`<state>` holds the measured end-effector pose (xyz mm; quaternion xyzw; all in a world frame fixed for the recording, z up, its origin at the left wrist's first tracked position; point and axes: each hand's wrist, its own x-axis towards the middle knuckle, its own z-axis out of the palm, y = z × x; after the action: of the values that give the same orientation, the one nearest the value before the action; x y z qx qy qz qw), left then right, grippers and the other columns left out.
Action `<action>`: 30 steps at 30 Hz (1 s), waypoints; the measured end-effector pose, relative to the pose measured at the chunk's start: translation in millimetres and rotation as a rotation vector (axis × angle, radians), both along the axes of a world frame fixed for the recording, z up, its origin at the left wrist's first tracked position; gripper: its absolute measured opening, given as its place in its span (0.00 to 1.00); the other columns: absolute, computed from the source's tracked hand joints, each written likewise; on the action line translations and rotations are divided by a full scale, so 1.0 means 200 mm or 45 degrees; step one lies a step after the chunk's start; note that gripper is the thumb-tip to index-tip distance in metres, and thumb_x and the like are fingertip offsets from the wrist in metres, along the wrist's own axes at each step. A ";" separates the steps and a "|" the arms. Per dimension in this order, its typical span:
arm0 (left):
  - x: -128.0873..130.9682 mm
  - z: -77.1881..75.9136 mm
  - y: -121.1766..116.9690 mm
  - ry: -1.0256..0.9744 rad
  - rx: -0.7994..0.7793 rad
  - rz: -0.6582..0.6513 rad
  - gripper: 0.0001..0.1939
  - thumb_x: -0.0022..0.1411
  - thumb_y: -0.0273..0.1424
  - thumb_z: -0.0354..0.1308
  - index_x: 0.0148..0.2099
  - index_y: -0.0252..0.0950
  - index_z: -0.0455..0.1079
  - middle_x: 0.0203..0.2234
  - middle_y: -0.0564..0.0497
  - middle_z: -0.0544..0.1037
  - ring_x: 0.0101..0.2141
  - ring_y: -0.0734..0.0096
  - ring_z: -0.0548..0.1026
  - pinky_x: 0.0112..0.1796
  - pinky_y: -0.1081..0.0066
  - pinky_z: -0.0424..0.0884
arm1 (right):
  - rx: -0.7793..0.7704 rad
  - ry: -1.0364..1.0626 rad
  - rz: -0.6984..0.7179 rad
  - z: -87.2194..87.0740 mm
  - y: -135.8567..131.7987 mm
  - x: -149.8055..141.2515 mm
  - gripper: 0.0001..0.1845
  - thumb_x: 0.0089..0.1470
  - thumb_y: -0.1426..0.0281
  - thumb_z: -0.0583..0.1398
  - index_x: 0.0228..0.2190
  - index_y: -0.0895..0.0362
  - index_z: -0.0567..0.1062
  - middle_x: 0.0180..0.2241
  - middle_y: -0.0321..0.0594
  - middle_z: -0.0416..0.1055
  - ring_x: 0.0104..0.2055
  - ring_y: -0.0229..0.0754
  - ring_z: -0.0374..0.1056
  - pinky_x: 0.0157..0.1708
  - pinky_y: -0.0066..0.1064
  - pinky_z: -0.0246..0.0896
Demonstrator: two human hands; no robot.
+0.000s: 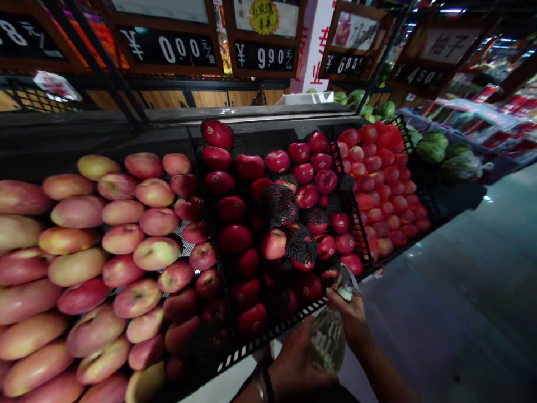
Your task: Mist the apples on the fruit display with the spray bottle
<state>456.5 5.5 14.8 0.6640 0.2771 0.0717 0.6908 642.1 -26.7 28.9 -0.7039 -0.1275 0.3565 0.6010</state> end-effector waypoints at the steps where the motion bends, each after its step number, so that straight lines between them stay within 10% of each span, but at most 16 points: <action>1: 0.02 -0.01 0.00 0.002 0.002 -0.019 0.51 0.42 0.32 0.81 0.68 0.42 0.67 0.61 0.43 0.80 0.58 0.44 0.79 0.61 0.51 0.75 | -0.006 -0.001 -0.001 0.00 -0.01 0.02 0.25 0.44 0.49 0.79 0.31 0.53 0.81 0.24 0.35 0.77 0.26 0.45 0.72 0.30 0.37 0.70; 17: 0.22 0.01 0.02 0.084 0.015 -0.160 0.44 0.41 0.37 0.82 0.60 0.43 0.70 0.54 0.45 0.82 0.51 0.44 0.81 0.51 0.54 0.78 | -0.138 -0.060 -0.128 -0.03 -0.12 0.23 0.24 0.46 0.46 0.76 0.33 0.52 0.83 0.24 0.40 0.79 0.27 0.51 0.74 0.28 0.41 0.69; 30: -0.08 -0.11 -0.06 -0.069 -0.069 0.075 0.50 0.45 0.33 0.81 0.68 0.41 0.64 0.62 0.42 0.79 0.59 0.43 0.78 0.60 0.50 0.75 | -0.049 -0.133 0.368 0.03 0.00 -0.09 0.20 0.52 0.50 0.75 0.36 0.50 0.83 0.34 0.38 0.82 0.40 0.51 0.77 0.48 0.41 0.75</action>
<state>441.0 -5.9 -7.2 0.6345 0.2795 0.1027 0.7133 625.1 -26.8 35.3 -0.7072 -0.2518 0.4044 0.5225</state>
